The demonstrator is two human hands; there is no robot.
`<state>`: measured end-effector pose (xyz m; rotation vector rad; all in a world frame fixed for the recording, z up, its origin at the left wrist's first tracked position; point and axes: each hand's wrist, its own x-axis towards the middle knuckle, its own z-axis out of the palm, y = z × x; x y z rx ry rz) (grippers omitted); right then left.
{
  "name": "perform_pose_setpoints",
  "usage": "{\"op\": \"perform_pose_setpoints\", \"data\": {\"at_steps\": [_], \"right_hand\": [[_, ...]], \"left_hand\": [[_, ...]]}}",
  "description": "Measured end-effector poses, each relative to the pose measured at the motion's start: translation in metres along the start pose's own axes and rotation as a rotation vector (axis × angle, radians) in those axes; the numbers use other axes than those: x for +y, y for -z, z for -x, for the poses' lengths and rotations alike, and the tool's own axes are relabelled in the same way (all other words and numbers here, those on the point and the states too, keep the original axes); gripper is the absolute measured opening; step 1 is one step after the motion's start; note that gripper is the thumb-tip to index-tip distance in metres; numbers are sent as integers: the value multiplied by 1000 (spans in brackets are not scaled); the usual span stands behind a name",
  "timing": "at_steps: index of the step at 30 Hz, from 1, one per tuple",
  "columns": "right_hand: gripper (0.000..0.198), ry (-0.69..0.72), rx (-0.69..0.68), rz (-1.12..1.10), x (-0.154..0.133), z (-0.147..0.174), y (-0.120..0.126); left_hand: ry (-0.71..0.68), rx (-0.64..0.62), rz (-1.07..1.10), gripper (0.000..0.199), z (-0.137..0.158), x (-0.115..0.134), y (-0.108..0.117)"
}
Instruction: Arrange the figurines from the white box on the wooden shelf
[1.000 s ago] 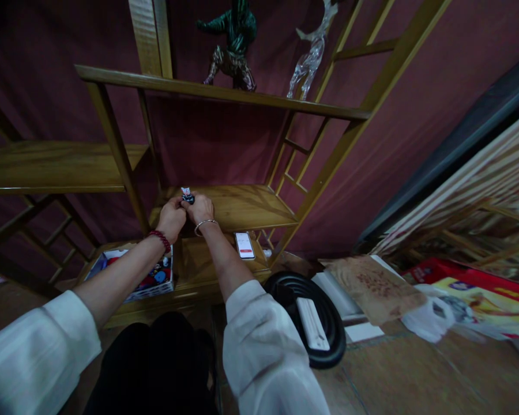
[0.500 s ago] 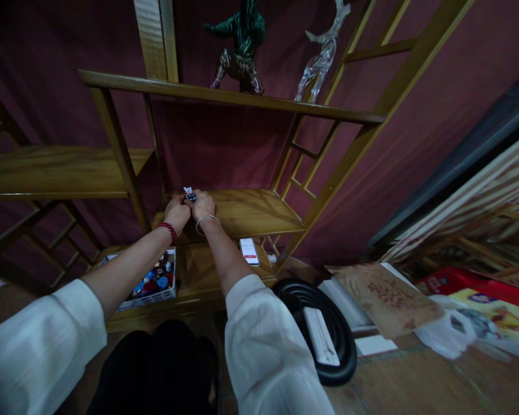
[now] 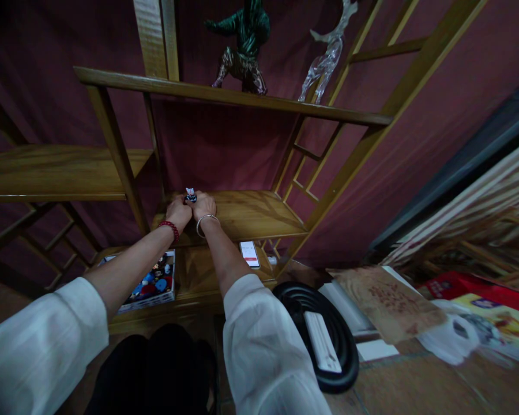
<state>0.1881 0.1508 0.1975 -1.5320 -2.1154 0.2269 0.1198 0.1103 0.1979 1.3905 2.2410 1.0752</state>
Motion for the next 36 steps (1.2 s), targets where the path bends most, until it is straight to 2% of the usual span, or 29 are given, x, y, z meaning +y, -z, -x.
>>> {"op": "perform_pose_setpoints", "data": {"at_steps": [14, 36], "right_hand": [[35, -27, -15, 35, 2, -6, -5], [31, 15, -17, 71, 8, -13, -15]], "left_hand": [[-12, -26, -17, 34, 4, 0, 2], [-12, -74, -49, 29, 5, 6, 7]]}}
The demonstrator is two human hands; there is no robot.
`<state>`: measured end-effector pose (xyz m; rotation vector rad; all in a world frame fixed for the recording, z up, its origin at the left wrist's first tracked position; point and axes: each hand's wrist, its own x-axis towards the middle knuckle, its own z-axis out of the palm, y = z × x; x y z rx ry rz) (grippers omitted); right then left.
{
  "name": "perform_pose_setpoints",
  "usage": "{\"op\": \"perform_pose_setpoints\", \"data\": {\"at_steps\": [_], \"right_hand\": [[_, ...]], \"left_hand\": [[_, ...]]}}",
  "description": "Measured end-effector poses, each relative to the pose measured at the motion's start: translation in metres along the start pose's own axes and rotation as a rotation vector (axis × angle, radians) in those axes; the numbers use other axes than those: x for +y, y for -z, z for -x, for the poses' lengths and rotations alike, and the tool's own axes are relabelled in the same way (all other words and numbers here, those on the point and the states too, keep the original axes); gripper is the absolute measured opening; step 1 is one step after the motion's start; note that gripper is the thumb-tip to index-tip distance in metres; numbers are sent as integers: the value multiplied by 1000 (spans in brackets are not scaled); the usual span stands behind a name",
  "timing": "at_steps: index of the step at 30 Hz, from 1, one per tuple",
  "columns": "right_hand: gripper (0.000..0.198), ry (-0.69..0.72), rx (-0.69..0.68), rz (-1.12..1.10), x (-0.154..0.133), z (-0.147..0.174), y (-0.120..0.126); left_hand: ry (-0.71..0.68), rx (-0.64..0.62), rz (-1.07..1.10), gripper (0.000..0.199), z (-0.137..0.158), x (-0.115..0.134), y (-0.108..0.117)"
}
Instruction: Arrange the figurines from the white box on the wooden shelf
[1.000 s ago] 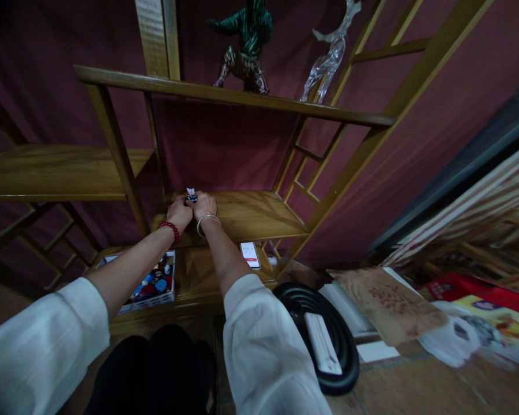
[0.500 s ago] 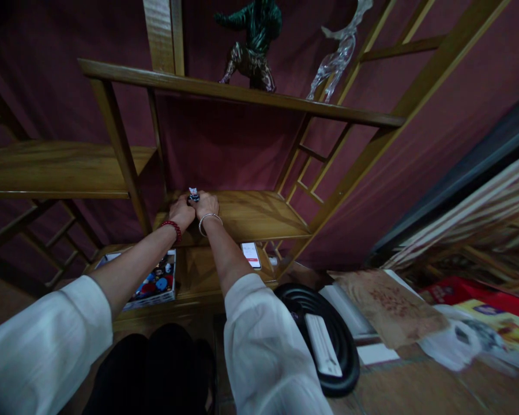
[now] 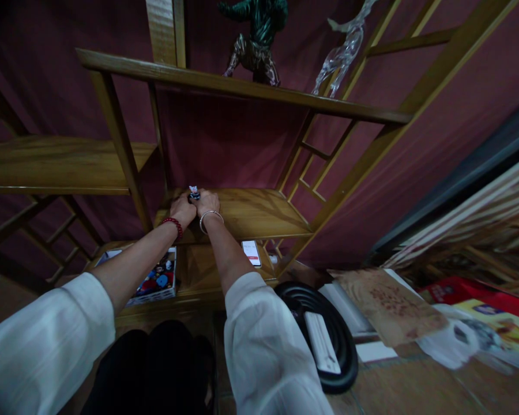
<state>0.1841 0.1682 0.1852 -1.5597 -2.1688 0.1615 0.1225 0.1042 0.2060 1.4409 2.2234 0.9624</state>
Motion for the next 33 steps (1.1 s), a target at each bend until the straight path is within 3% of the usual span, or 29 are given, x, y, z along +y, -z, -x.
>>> {"op": "perform_pose_setpoints", "data": {"at_steps": [33], "right_hand": [[29, 3, 35, 26, -1, 4, 2]], "left_hand": [[-61, 16, -30, 34, 1, -6, -6]]}}
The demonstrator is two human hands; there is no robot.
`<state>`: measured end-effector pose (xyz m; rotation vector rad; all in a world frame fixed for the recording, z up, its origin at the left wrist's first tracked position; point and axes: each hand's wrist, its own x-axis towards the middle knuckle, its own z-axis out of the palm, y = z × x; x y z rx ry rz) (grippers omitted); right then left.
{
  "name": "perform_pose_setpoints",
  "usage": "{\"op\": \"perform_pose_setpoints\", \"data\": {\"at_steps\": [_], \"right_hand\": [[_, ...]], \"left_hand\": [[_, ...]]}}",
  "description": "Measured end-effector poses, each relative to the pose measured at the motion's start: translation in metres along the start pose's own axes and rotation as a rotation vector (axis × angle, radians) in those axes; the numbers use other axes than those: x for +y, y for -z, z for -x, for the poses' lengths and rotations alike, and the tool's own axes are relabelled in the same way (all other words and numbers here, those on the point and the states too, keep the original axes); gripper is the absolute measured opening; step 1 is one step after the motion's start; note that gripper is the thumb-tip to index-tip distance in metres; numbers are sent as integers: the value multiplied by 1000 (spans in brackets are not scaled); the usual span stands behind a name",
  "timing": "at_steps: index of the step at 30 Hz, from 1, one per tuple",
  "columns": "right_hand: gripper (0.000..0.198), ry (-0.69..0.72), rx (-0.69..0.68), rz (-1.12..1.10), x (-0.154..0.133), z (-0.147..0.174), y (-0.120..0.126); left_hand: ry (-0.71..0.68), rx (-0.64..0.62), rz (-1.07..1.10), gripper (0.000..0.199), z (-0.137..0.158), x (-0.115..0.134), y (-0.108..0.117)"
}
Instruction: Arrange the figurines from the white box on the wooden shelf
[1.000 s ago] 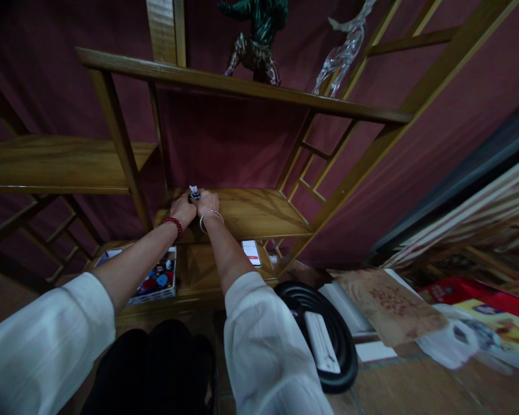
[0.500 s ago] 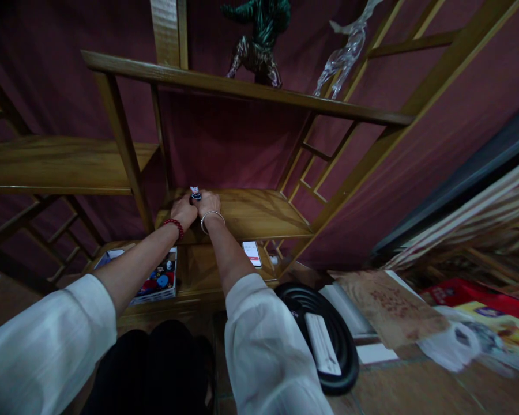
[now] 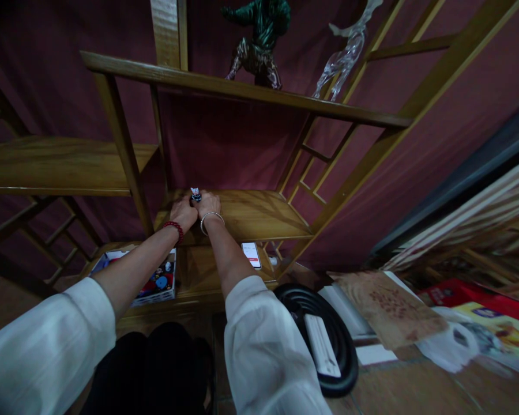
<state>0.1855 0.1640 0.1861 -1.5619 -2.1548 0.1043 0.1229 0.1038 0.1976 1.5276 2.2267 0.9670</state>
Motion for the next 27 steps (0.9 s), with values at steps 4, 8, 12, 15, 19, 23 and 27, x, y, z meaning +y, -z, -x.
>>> {"op": "perform_pose_setpoints", "data": {"at_steps": [4, 8, 12, 15, 19, 23, 27], "right_hand": [[30, -6, -11, 4, 1, -2, -1], [32, 7, -28, -8, 3, -4, -3], [40, 8, -10, -37, 5, -1, -4], [51, -39, 35, -80, 5, 6, -2], [53, -88, 73, -142, 0, 19, 8], [46, -70, 133, -160, -11, 34, 23], [35, -47, 184, -193, -25, 55, 36]], "left_hand": [[-16, 14, -13, 32, 0, 1, 0], [-6, -15, -30, 32, 2, 2, 2], [-12, -24, -37, 34, 8, 3, 6], [-76, -14, -31, 32, 17, 3, 10], [-124, 6, -14, 28, 33, 7, 18], [-99, -36, 42, 30, 50, 10, 33], [-119, -28, 86, 32, 69, 5, 49]]}}
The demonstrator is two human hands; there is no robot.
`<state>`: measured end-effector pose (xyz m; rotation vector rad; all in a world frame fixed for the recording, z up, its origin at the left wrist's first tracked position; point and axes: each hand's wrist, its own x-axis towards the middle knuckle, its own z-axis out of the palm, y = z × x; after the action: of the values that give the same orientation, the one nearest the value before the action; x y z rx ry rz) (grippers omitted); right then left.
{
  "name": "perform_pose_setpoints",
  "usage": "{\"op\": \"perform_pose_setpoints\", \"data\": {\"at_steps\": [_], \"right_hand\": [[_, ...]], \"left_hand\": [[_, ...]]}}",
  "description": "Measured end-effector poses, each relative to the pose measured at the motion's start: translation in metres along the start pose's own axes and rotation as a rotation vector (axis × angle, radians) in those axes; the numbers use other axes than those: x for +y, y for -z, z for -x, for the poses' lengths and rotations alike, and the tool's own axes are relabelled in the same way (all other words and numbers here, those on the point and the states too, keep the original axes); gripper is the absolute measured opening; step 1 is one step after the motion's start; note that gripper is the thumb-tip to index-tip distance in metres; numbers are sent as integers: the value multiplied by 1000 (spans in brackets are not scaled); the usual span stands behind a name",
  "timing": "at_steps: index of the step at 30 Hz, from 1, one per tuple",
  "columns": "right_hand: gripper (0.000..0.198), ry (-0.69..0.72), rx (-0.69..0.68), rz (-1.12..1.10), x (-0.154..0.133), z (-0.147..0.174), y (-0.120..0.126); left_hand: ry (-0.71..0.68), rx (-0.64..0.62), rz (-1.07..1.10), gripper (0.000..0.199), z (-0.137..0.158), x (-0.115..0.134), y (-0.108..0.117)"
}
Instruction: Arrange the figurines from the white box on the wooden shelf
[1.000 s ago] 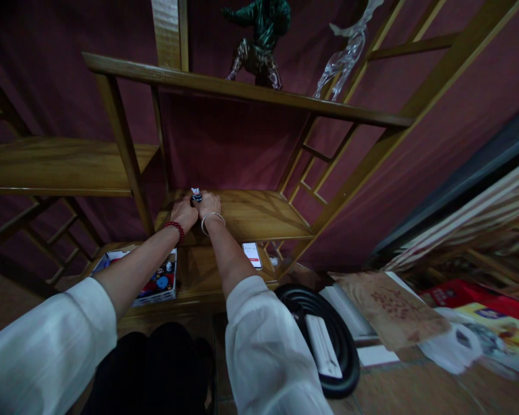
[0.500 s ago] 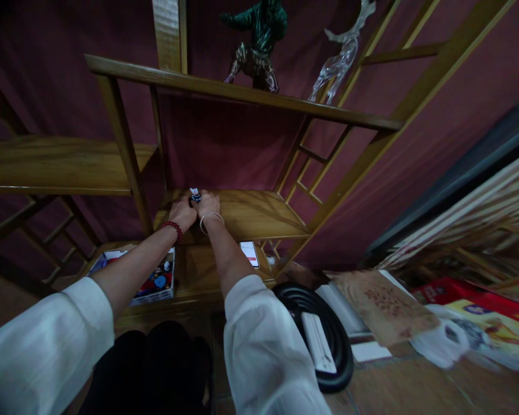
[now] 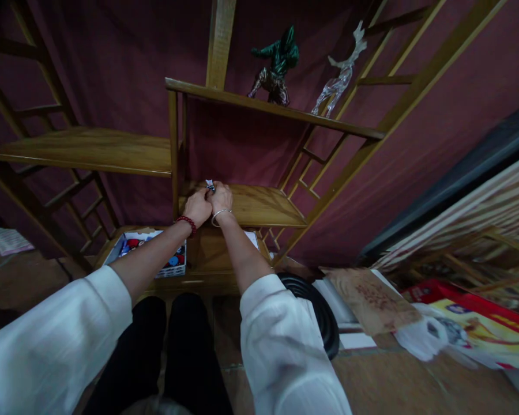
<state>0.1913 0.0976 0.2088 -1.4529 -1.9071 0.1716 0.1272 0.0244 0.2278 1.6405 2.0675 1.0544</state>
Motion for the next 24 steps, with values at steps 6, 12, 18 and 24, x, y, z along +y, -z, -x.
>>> {"op": "perform_pose_setpoints", "data": {"at_steps": [6, 12, 18, 24], "right_hand": [[31, 91, 63, -156, -20, 44, 8], [33, 179, 132, -294, -33, 93, 5], [34, 252, 179, -341, -41, 120, 11], [33, 276, 186, -337, -47, 130, 22]], "left_hand": [[-99, 46, 31, 31, 34, -16, 17], [-186, 62, 60, 33, 70, -37, 29], [-201, 63, 81, 29, 89, -45, 40], [-219, 78, 101, 29, 98, -45, 45]]}}
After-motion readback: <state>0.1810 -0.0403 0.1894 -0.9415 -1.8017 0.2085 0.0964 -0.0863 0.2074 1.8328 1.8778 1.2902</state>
